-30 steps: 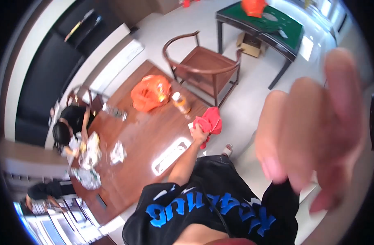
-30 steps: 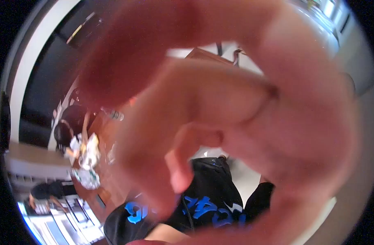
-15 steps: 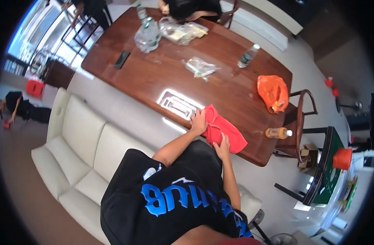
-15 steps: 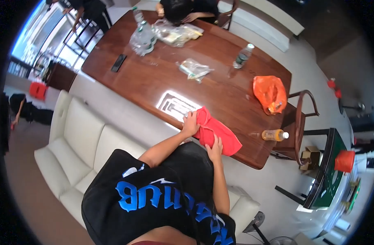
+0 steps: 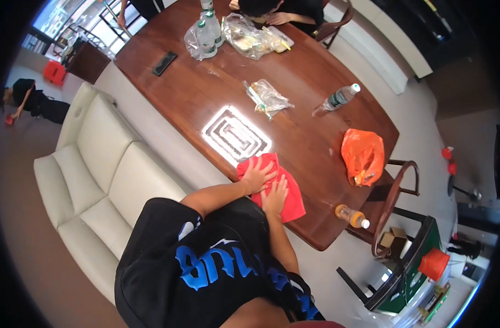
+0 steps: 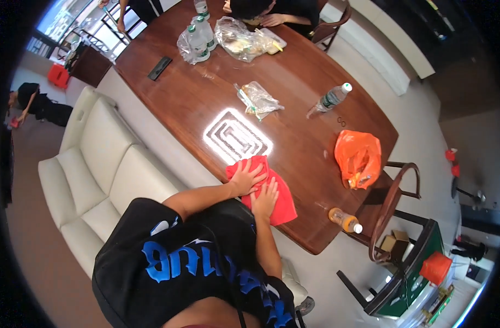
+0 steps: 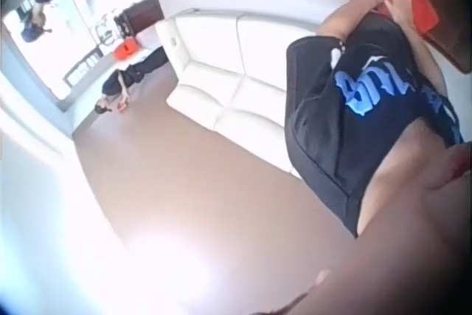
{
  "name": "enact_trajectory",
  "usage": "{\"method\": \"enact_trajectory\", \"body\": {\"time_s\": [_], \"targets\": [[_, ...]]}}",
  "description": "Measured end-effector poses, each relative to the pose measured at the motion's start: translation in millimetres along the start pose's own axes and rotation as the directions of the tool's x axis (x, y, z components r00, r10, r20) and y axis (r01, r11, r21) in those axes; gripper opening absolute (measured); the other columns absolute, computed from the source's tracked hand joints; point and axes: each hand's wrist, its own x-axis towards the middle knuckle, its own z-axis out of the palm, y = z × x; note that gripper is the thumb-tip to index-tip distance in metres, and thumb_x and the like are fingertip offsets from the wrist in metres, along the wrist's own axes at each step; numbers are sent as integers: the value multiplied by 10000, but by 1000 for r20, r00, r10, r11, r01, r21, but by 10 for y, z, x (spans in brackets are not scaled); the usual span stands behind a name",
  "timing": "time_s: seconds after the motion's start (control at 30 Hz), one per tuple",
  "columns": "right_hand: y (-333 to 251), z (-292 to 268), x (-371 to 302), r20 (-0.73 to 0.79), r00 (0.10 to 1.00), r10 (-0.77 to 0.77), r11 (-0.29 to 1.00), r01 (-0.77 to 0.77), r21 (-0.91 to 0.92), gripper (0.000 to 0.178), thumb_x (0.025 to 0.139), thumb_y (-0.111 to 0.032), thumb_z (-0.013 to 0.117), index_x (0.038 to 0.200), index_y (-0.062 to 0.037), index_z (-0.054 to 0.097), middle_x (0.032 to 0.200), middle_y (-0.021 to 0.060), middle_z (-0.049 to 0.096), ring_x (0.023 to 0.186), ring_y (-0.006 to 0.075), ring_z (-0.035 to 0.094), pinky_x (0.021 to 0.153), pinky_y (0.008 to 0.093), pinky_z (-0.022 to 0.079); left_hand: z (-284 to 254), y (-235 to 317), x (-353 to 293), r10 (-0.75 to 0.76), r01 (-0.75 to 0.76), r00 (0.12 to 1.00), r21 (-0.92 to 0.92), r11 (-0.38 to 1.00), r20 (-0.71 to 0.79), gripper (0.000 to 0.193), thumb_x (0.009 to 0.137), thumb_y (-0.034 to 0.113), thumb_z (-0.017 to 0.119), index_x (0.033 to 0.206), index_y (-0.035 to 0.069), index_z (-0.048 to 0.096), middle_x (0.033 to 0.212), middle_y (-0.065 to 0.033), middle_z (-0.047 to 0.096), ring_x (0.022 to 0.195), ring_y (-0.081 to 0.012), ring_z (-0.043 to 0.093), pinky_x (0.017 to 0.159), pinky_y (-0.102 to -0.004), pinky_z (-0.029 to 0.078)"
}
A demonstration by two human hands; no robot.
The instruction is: Cleaning a white sofa, a wooden chair, and an electric fan using a red cloth.
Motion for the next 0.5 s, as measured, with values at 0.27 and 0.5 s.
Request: {"method": "enact_trajectory", "body": {"time_s": [0.27,0.5], "targets": [[782,-722,1373,-53,984,-171,978,163,-130,661,881,-431,560,1392,-36,419,1567,103,194,1446,275,169,1162,463,159,-451,176,1330,-95,118,982,136,984,-161,655,868,537,529,1434,273,333,1458,-113,322,1237,-439,363,861,-615,367],[678,-500,1365,-45,997,-69,997,67,-44,683,905,-393,516,1440,-8,333,1583,116,122,1461,287,106,1165,502,102,-434,194,1416,-189,201,976,119,972,-106,736,858,529,556,1479,286,244,1500,-89,251,1275,-440,321,928,-626,352]]}}
